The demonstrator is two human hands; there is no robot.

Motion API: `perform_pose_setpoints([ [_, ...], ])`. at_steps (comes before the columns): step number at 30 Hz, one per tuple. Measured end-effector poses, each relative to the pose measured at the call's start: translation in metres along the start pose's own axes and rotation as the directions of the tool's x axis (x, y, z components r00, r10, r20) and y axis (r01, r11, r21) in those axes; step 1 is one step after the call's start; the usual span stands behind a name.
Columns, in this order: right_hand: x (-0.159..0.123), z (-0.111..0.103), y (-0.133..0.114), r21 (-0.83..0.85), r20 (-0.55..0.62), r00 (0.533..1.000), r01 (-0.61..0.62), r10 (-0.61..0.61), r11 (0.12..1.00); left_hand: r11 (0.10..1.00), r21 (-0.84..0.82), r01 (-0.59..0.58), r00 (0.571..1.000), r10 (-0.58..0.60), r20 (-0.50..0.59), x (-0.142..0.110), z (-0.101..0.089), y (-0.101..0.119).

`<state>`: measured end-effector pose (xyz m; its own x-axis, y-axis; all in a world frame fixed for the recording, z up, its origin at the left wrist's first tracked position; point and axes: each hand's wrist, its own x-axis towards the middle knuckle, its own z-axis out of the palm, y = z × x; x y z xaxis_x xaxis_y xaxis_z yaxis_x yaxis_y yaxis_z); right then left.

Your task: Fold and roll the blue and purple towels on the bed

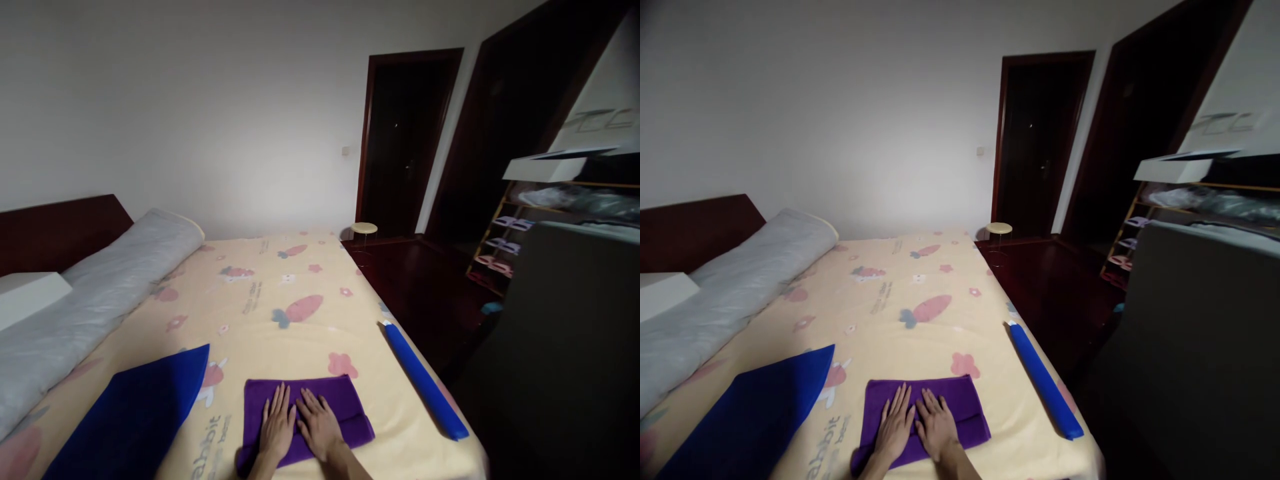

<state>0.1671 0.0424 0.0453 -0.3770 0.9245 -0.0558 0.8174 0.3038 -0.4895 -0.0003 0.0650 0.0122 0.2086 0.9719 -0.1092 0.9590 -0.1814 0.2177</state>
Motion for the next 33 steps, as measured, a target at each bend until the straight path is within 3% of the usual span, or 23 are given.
perform_pose_setpoints([
  [5,-0.005,-0.024,0.037,-0.097,-0.068,0.951,-0.306,0.301,0.947,0.984,0.074,0.161,0.986,-0.163,0.036,0.006,-0.031,-0.024],
  [8,-0.007,-0.028,0.047,-0.105,-0.11,0.924,-0.376,0.365,0.921,0.968,0.128,0.215,0.975,-0.221,0.032,0.009,-0.037,-0.026],
  [10,-0.004,-0.022,0.041,-0.081,-0.108,0.94,-0.333,0.324,0.939,0.957,0.164,0.238,0.971,-0.238,-0.017,0.009,-0.031,-0.013],
  [12,0.001,-0.014,0.029,-0.046,-0.071,0.978,-0.198,0.194,0.979,0.966,0.164,0.197,0.98,-0.191,-0.052,0.009,-0.02,0.006],
  [15,0.007,-0.005,0.015,-0.002,0.027,1.0,-0.008,0.008,1.0,0.99,0.116,0.079,0.997,-0.081,0.015,0.008,-0.009,0.026],
  [18,0.004,-0.009,0.027,-0.024,0.022,0.996,-0.085,0.085,0.996,0.991,0.095,0.089,0.994,-0.095,0.06,0.007,-0.014,0.013],
  [23,-0.014,-0.023,0.08,-0.061,-0.142,0.958,-0.261,0.25,0.963,0.961,0.128,0.245,0.969,-0.247,0.005,0.003,-0.033,-0.058],
  [26,-0.016,-0.022,0.097,-0.08,-0.157,0.942,-0.311,0.296,0.947,0.946,0.151,0.285,0.958,-0.288,-0.008,0.003,-0.036,-0.079],
  [30,-0.013,-0.022,0.098,-0.089,-0.174,0.935,-0.326,0.308,0.941,0.923,0.184,0.337,0.94,-0.342,-0.002,0.006,-0.046,-0.066],
  [33,-0.016,-0.024,0.085,-0.084,-0.253,0.94,-0.258,0.23,0.962,0.925,0.19,0.328,0.944,-0.314,-0.102,0.005,-0.05,-0.039],
])
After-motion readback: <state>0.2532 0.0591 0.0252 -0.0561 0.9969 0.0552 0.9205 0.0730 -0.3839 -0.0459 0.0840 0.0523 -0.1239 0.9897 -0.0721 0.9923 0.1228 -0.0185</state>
